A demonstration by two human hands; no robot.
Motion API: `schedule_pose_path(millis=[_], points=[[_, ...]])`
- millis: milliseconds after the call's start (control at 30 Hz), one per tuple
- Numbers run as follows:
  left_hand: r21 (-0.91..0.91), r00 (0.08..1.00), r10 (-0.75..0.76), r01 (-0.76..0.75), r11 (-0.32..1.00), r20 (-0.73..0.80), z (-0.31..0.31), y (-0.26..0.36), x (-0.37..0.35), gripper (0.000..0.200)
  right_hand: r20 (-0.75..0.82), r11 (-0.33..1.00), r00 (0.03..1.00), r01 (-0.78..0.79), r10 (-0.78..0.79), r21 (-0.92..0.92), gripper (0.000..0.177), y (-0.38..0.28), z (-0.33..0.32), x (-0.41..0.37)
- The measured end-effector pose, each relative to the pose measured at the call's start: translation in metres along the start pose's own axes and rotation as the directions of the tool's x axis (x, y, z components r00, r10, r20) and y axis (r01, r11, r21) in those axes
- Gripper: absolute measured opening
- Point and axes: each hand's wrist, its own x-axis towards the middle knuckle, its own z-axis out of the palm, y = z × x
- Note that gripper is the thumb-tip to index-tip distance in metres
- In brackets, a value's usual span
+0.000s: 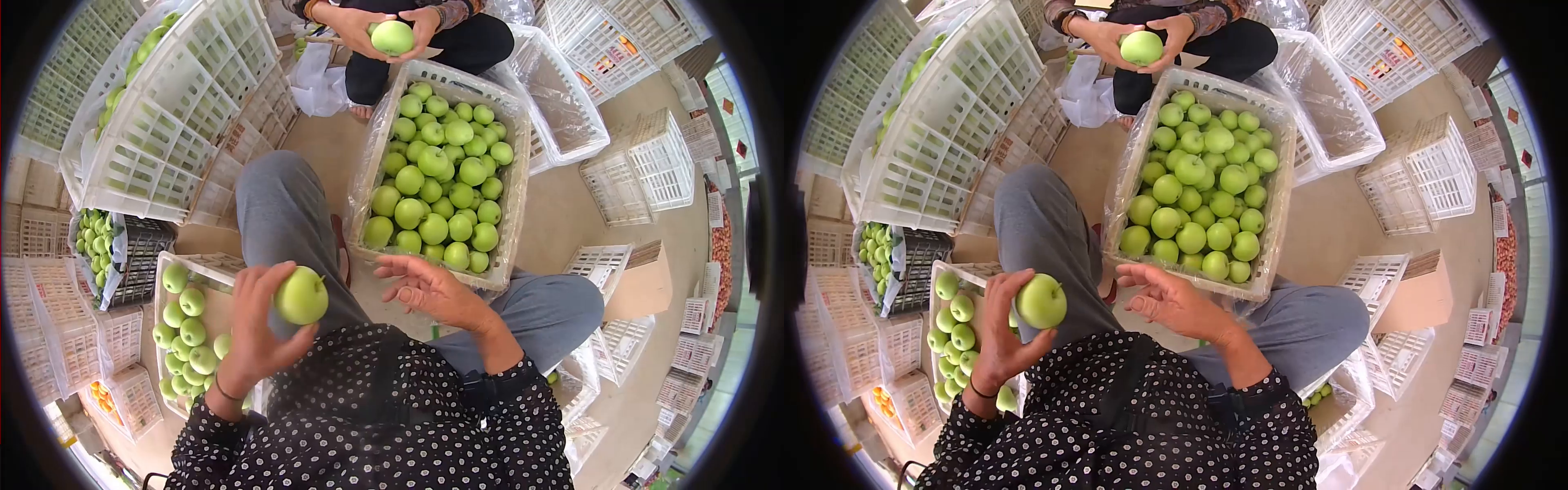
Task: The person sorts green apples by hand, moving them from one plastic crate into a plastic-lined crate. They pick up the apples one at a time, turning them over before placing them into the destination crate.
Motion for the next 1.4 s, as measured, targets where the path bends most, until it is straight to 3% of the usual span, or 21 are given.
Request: schedule_pose_path(millis=[33, 133, 167, 300, 367, 400, 500, 667, 733, 833, 967, 1033, 1267, 1400], points=[[-0.003, 0.997, 0.075, -0.075, 0.997, 0.025, 0.018, 0.008, 0.019, 0.073, 0.049, 0.994, 0.999, 0.0, -0.006, 0.109, 0.062, -0.003, 0.003, 0.004], [-0.016, 0.967, 0.224, -0.224, 0.975, 0.122, 0.077, 0.019, 0.069, 0.072, -0.042, 0.998, 0.998, -0.053, 0.053, 0.016, 0.066, 0.0, -0.007, 0.011], [-0.025, 0.965, 0.231, -0.229, 0.973, 0.125, 0.093, 0.019, 0.083, 0.072, -0.178, 1.0, 0.984, 0.017, -0.017, -0.001, 0.067, 0.009, -0.013, 0.015], [-0.035, 0.939, 0.25, -0.249, 0.968, 0.236, 0.135, 0.004, 0.131, 0.068, -0.291, 0.995, 0.954, -0.093, 0.077, -0.042, 0.067, 0.011, -0.081, 0.017], [0.001, 0.933, 0.217, -0.227, 0.974, 0.286, 0.152, -0.013, 0.144, 0.066, -0.562, 0.989, 0.826, -0.114, 0.041, -0.095, 0.069, 0.027, -0.114, 0.028], [0.024, 0.922, 0.259, -0.277, 0.961, 0.287, 0.165, -0.027, 0.149, 0.064, -0.56, 0.989, 0.827, -0.118, 0.045, -0.095, 0.069, 0.031, -0.123, 0.036], [0.048, 0.897, 0.327, -0.356, 0.933, 0.297, 0.194, -0.042, 0.154, 0.06, -0.63, 0.863, 0.762, -0.212, -0.148, -0.459, 0.071, 0.063, -0.152, 0.059], [0.055, 0.868, 0.361, -0.401, 0.914, 0.341, 0.215, -0.042, 0.167, 0.056, -0.572, 0.748, 0.809, -0.295, -0.135, -0.595, 0.07, 0.096, -0.154, 0.07], [0.065, 0.868, 0.354, -0.399, 0.915, 0.348, 0.218, -0.044, 0.169, 0.049, -0.525, 0.428, 0.752, -0.354, -0.398, -0.832, 0.067, 0.097, -0.148, 0.067], [0.064, 0.862, 0.335, -0.386, 0.92, 0.38, 0.221, -0.048, 0.171, 0.053, -0.549, 0.543, 0.734, -0.292, -0.4, -0.787, 0.064, 0.105, -0.15, 0.067], [0.012, 0.852, 0.329, -0.365, 0.931, 0.408, 0.225, -0.045, 0.176, 0.067, -0.548, 0.57, 0.739, -0.273, -0.391, -0.775, 0.06, 0.105, -0.156, 0.063], [0.008, 0.857, 0.354, -0.385, 0.923, 0.375, 0.229, -0.043, 0.174, 0.074, -0.609, 0.768, 0.769, -0.269, -0.192, -0.581, 0.057, 0.101, -0.158, 0.058], [-0.026, 0.84, 0.366, -0.389, 0.921, 0.401, 0.238, -0.035, 0.174, 0.079, -0.601, 0.738, 0.761, -0.255, -0.246, -0.625, 0.056, 0.108, -0.158, 0.054], [-0.032, 0.848, 0.359, -0.377, 0.926, 0.389, 0.243, -0.034, 0.175, 0.077, -0.578, 0.851, 0.813, -0.253, -0.071, -0.46, 0.055, 0.104, -0.172, 0.05]])
